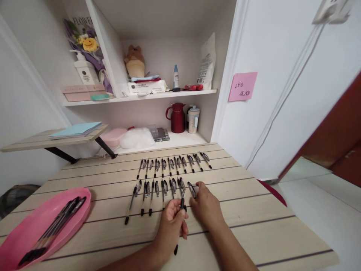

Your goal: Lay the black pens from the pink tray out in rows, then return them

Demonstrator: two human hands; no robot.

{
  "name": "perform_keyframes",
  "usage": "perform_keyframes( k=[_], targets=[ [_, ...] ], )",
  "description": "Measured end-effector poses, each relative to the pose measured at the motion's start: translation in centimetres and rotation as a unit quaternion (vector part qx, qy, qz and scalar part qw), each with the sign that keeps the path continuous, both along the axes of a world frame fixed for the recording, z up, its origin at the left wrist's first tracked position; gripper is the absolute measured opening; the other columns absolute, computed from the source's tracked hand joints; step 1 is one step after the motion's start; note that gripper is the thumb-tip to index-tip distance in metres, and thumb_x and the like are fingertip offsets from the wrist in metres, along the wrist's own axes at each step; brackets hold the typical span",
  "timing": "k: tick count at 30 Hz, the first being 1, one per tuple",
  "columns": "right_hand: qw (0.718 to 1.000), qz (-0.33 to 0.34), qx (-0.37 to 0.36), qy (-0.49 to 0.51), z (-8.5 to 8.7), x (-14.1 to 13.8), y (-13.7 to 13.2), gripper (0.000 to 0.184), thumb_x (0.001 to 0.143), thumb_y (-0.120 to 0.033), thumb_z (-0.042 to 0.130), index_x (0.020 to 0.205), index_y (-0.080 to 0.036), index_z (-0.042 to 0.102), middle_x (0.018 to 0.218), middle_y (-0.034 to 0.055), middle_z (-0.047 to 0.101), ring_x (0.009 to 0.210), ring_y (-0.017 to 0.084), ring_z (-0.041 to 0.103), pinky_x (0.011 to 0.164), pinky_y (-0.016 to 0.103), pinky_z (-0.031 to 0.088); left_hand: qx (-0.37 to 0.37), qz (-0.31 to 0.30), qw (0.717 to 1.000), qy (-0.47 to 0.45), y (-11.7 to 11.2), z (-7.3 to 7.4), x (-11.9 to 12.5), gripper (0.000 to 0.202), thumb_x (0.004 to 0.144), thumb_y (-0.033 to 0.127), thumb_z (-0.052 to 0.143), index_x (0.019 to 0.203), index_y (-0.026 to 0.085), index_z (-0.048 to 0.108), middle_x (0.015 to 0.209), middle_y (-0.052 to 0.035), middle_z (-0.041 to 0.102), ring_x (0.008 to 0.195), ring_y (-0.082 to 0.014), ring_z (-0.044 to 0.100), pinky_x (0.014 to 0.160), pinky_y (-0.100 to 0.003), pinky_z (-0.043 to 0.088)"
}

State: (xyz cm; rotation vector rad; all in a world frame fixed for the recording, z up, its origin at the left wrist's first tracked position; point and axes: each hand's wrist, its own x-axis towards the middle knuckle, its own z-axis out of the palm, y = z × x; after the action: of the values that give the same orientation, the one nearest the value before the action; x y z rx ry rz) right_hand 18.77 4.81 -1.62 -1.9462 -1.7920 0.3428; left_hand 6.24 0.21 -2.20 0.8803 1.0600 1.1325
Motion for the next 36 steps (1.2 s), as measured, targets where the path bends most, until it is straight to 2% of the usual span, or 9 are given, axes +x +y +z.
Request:
perform_keyframes(
  k=[4, 10, 14, 19, 21, 24, 28, 31, 36],
  targets=[
    [1.0, 0.006, -0.003, -0.011, -0.1, 0.5, -0.3, 0.036, 0.07, -0.011, 0.044, 0.105, -0.016, 0.047, 0.07, 0.0026, 0.061, 0.065, 0.017, 0.055, 0.057, 0.025, 0.029, -0.003, -0.01, 1.0, -0.01, 0.0, 0.0, -0.1, 0.028, 0.071, 0.029, 0.05, 0.095, 0.017, 0.043, 0.071, 0.0035, 0.05, 0.031, -0.0015, 0.041, 0.027, -0.014, 0.028],
    [0.999, -0.013, 0.024, -0.023, -0.2, 0.0, -0.4, 0.035, 0.07, -0.02, 0.049, 0.104, -0.016, 0.046, 0.087, 0.0071, 0.06, 0.074, 0.018, 0.055, 0.058, 0.025, 0.029, -0.005, -0.018, 1.0, -0.013, 0.0, 0.2, -0.3, 0.03, 0.071, 0.03, 0.051, 0.096, 0.017, 0.042, 0.069, 0.0036, 0.051, 0.031, -0.0017, 0.041, 0.028, -0.014, 0.028],
    [0.999, 0.009, 0.038, -0.02, -0.7, 0.0, -0.3, 0.034, 0.069, -0.01, 0.046, 0.102, -0.016, 0.048, 0.08, 0.0059, 0.061, 0.071, 0.017, 0.055, 0.06, 0.025, 0.03, -0.012, -0.019, 0.999, -0.023, 0.0, 0.3, -0.3, 0.033, 0.07, 0.033, 0.053, 0.097, 0.017, 0.043, 0.069, 0.0036, 0.051, 0.032, -0.0019, 0.042, 0.028, -0.014, 0.027],
    [0.992, -0.015, 0.04, 0.115, -0.3, 1.4, -0.3, 0.026, 0.064, -0.013, 0.049, 0.088, -0.016, 0.059, 0.072, 0.0041, 0.06, 0.066, 0.017, 0.053, 0.06, 0.027, 0.032, -0.025, -0.035, 0.999, -0.026, -0.2, 0.5, -0.4, 0.036, 0.072, 0.036, 0.052, 0.101, 0.017, 0.044, 0.068, 0.0035, 0.051, 0.035, -0.0037, 0.046, 0.031, -0.015, 0.031],
    [0.96, 0.004, 0.024, 0.278, 0.5, 1.5, -0.4, 0.019, 0.065, -0.019, 0.052, 0.081, -0.017, 0.062, 0.068, 0.0016, 0.058, 0.061, 0.015, 0.05, 0.058, 0.027, 0.034, -0.018, -0.047, 0.999, -0.021, -0.3, 0.5, -0.5, 0.038, 0.073, 0.038, 0.051, 0.104, 0.017, 0.044, 0.067, 0.0034, 0.051, 0.035, -0.0042, 0.047, 0.031, -0.015, 0.031],
    [0.856, 0.02, -0.01, 0.517, 1.7, 0.9, -0.6, 0.017, 0.064, -0.028, 0.06, 0.078, -0.018, 0.062, 0.059, -0.0031, 0.053, 0.05, 0.01, 0.042, 0.05, 0.024, 0.032, -0.005, -0.073, 0.997, -0.015, -0.4, 0.5, -0.5, 0.043, 0.074, 0.04, 0.05, 0.109, 0.016, 0.044, 0.067, 0.0031, 0.051, 0.035, -0.0042, 0.048, 0.031, -0.015, 0.029],
    [0.766, 0.021, -0.012, 0.642, 2.7, 0.0, -1.1, 0.021, 0.058, -0.025, 0.07, 0.076, -0.017, 0.063, 0.062, -0.0028, 0.054, 0.049, 0.006, 0.039, 0.048, 0.022, 0.031, 0.011, -0.096, 0.995, 0.001, -0.5, 0.5, -0.6, 0.046, 0.075, 0.041, 0.049, 0.112, 0.015, 0.045, 0.066, 0.0027, 0.052, 0.033, -0.0033, 0.046, 0.029, -0.014, 0.025],
    [0.752, 0.033, -0.018, 0.658, 2.7, -0.2, -1.2, 0.022, 0.056, -0.024, 0.072, 0.076, -0.017, 0.065, 0.064, -0.002, 0.055, 0.049, 0.006, 0.039, 0.048, 0.021, 0.031, 0.018, -0.1, 0.995, 0.014, -0.6, 0.6, -0.7, 0.045, 0.075, 0.039, 0.049, 0.113, 0.014, 0.047, 0.065, 0.0027, 0.052, 0.032, -0.003, 0.045, 0.029, -0.015, 0.024],
    [0.766, 0.072, -0.039, 0.638, 2.5, -0.1, -1.3, 0.018, 0.06, -0.024, 0.069, 0.075, -0.015, 0.065, 0.06, -0.0016, 0.054, 0.047, 0.005, 0.036, 0.044, 0.02, 0.027, 0.016, -0.102, 0.994, 0.022, -0.6, 0.8, -0.8, 0.046, 0.075, 0.038, 0.05, 0.114, 0.014, 0.047, 0.064, 0.0028, 0.053, 0.033, -0.003, 0.044, 0.029, -0.015, 0.023]
  ],
)
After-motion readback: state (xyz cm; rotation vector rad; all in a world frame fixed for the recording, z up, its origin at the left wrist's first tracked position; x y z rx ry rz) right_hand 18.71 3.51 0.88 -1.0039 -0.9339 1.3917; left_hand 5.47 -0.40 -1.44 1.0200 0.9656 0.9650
